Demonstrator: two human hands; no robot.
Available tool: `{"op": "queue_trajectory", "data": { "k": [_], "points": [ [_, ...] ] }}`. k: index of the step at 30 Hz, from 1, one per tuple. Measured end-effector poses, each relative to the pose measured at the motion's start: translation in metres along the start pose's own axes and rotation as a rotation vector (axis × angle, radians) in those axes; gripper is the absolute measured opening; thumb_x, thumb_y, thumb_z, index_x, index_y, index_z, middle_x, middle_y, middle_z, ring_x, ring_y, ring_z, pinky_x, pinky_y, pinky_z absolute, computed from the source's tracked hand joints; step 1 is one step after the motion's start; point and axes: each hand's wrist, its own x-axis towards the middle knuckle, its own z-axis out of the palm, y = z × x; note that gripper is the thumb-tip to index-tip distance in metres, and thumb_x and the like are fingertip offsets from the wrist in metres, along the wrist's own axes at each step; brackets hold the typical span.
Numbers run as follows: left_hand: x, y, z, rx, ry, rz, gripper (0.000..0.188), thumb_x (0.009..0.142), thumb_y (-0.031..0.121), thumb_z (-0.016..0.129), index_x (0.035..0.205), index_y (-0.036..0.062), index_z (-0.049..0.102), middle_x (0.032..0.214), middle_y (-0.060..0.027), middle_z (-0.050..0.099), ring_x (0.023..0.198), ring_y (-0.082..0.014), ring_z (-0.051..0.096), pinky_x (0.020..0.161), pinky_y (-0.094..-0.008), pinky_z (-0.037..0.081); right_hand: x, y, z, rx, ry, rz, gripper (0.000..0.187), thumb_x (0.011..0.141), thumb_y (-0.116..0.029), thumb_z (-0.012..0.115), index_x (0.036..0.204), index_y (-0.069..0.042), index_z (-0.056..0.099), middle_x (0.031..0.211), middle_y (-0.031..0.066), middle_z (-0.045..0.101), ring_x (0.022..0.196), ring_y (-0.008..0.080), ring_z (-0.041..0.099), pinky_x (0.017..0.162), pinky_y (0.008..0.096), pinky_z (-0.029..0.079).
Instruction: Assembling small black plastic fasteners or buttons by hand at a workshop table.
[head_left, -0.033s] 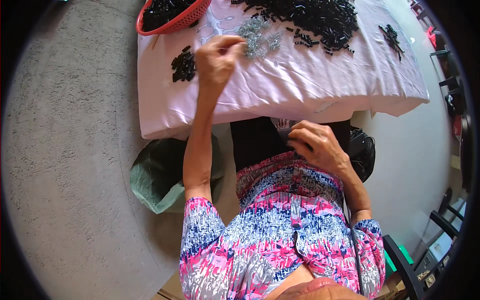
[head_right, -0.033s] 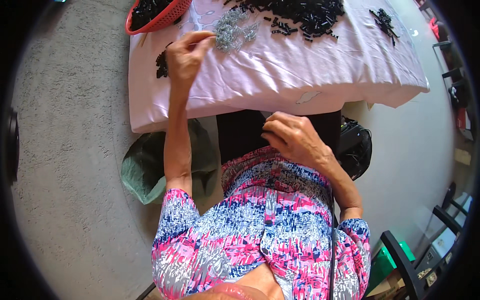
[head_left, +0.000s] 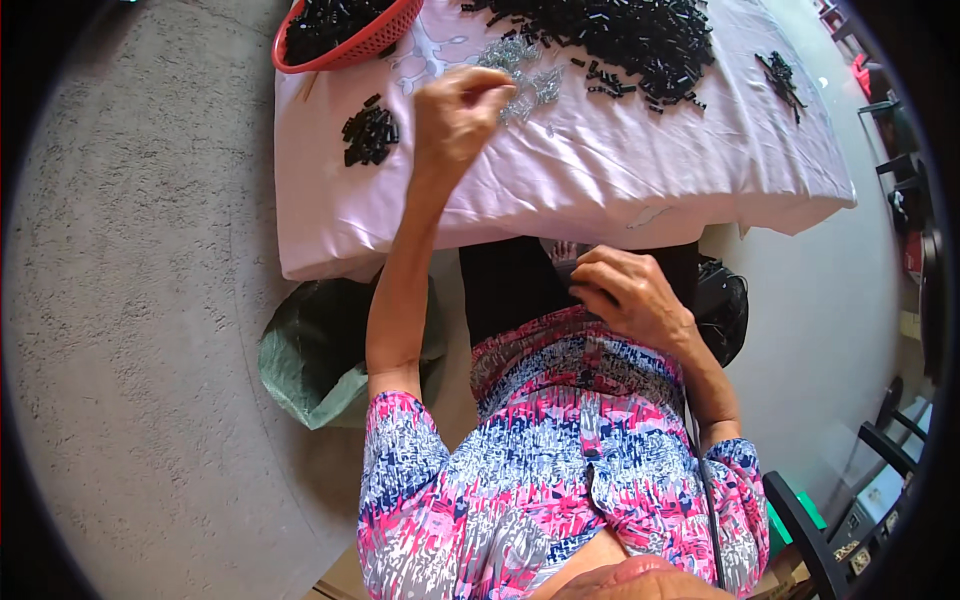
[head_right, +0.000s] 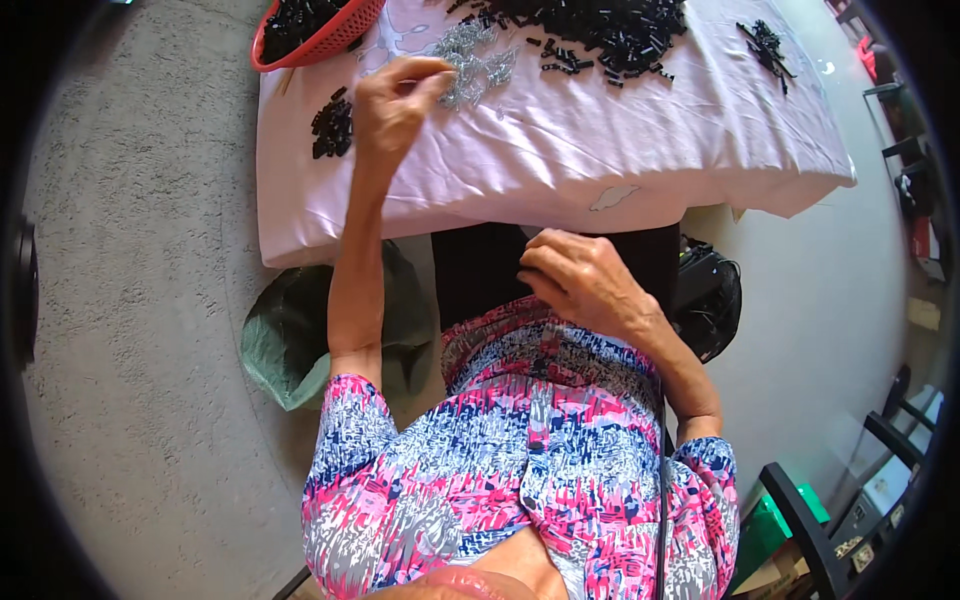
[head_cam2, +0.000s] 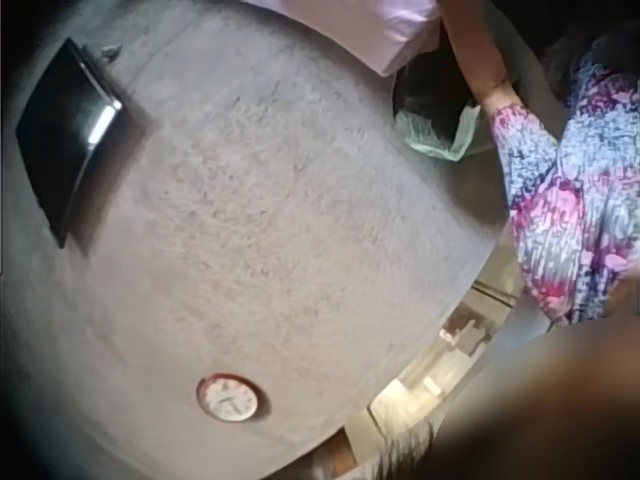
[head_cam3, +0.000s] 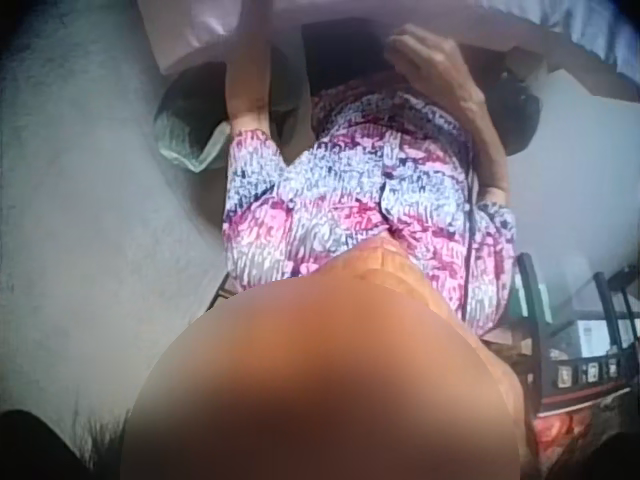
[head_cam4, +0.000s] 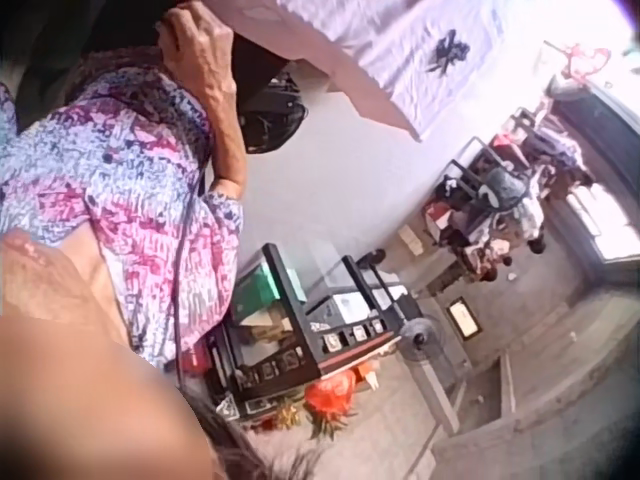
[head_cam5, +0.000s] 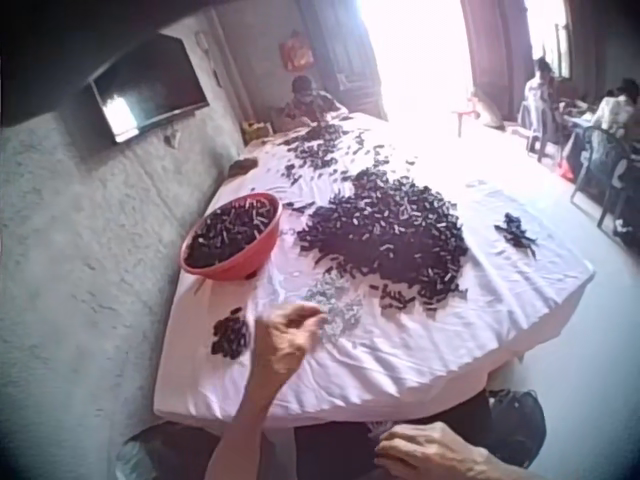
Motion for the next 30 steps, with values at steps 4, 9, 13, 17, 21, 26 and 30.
{"op": "queue_trajectory", "data": {
  "k": [4, 9, 13, 17, 21, 26, 30],
  "points": [
    [0.027, -0.004, 0.046, 0.030, -0.161, 0.271, 0.010, 0.081, 0.004, 0.068, 0.090, 0.0014, 0.072, 0.085, -0.0090, 0.071, 0.074, -0.0165, 0.067, 0.069, -0.0262, 0.053, -0.003, 0.002, 0.006, -0.015, -0.076, 0.030, 0.017, 0.076, -0.006, 0.071, 0.089, -0.001, 0.061, 0.090, 0.0107, 0.063, 0.078, 0.0285, 0.064, 0.065, 0.0385, 0.053],
    [0.048, 0.000, 0.091, 0.244, -0.144, 0.516, 0.009, 0.078, 0.009, 0.069, 0.084, 0.0043, 0.073, 0.081, -0.0078, 0.068, 0.080, -0.0247, 0.063, 0.078, -0.0365, 0.051, -0.007, 0.004, 0.002, -0.069, -0.146, 0.067, 0.015, 0.081, -0.011, 0.066, 0.090, -0.001, 0.059, 0.089, 0.0111, 0.060, 0.079, 0.0295, 0.063, 0.065, 0.0393, 0.053],
    [0.050, 0.002, 0.109, 0.419, -0.211, 0.469, 0.011, 0.074, 0.014, 0.073, 0.083, 0.0080, 0.074, 0.090, -0.0076, 0.063, 0.095, -0.0260, 0.057, 0.085, -0.0369, 0.048, -0.010, 0.007, 0.005, -0.077, -0.152, 0.055, 0.015, 0.080, -0.011, 0.067, 0.089, -0.001, 0.059, 0.088, 0.0110, 0.058, 0.078, 0.0292, 0.062, 0.066, 0.0392, 0.052],
    [0.045, 0.006, 0.105, 0.332, -0.234, 0.438, 0.010, 0.072, 0.014, 0.073, 0.082, 0.0098, 0.074, 0.095, -0.0070, 0.062, 0.100, -0.0263, 0.056, 0.088, -0.0377, 0.047, -0.015, 0.009, 0.005, -0.066, -0.168, 0.070, 0.015, 0.080, -0.011, 0.067, 0.088, -0.001, 0.058, 0.086, 0.0113, 0.057, 0.077, 0.0298, 0.061, 0.065, 0.0403, 0.051],
    [0.028, 0.006, 0.075, 0.131, -0.186, 0.307, 0.012, 0.075, 0.010, 0.073, 0.085, 0.0026, 0.069, 0.084, -0.0104, 0.068, 0.079, -0.0199, 0.066, 0.075, -0.0320, 0.053, -0.014, 0.009, -0.005, -0.036, -0.164, 0.096, 0.014, 0.078, -0.007, 0.067, 0.088, -0.001, 0.059, 0.085, 0.0118, 0.058, 0.076, 0.0303, 0.062, 0.064, 0.0398, 0.051],
    [-0.026, 0.020, 0.035, -0.215, -0.026, -0.094, 0.017, 0.078, 0.006, 0.073, 0.094, 0.0030, 0.068, 0.083, -0.0083, 0.070, 0.075, -0.0159, 0.068, 0.068, -0.0284, 0.054, 0.002, 0.009, -0.029, 0.049, 0.033, 0.124, 0.012, 0.074, 0.006, 0.066, 0.085, 0.001, 0.064, 0.081, 0.0125, 0.063, 0.070, 0.0289, 0.064, 0.061, 0.0351, 0.051],
    [-0.067, 0.007, 0.018, -0.393, 0.024, -0.252, 0.017, 0.086, -0.001, 0.065, 0.102, 0.0018, 0.069, 0.087, -0.0035, 0.069, 0.079, -0.0092, 0.063, 0.072, -0.0227, 0.051, 0.027, 0.006, -0.041, 0.059, 0.246, 0.148, 0.010, 0.078, 0.006, 0.065, 0.086, 0.001, 0.065, 0.079, 0.0085, 0.064, 0.066, 0.0177, 0.062, 0.059, 0.0298, 0.050]
  ]
}}
